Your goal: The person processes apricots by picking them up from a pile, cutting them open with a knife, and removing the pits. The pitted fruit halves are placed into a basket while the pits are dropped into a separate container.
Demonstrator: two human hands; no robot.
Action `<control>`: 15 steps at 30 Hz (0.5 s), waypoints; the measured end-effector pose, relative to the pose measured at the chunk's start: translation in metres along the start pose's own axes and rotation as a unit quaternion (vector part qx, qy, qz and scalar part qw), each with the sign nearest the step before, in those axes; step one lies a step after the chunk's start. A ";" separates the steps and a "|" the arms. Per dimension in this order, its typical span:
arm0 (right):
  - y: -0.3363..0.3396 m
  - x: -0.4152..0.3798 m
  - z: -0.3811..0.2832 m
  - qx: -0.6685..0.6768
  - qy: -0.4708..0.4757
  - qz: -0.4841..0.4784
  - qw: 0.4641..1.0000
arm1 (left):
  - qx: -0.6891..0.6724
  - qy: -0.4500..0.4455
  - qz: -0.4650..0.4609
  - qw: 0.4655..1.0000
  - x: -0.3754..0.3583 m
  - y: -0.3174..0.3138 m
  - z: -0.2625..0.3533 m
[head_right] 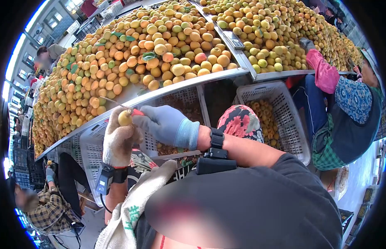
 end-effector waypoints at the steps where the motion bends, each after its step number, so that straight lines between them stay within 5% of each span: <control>1: 0.000 -0.002 0.003 0.000 0.003 -0.002 1.000 | -0.003 0.005 0.007 1.000 -0.001 -0.001 -0.001; 4: -0.004 -0.002 0.009 -0.049 -0.041 -0.020 0.998 | 0.083 0.011 0.036 0.996 -0.008 -0.005 0.006; 8: -0.017 -0.001 0.015 0.029 -0.005 0.037 0.999 | 0.214 -0.143 0.074 0.963 0.006 0.006 -0.010; 15: -0.013 -0.001 0.002 0.081 -0.098 0.005 0.992 | 0.336 -0.222 0.090 0.911 0.006 0.001 -0.001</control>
Point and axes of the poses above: each hand's wrist, its own x-axis towards the middle knuckle, its own y-axis out of the back of the hand, z = x × y, the point moved 3 cm from there along x, towards the middle knuckle
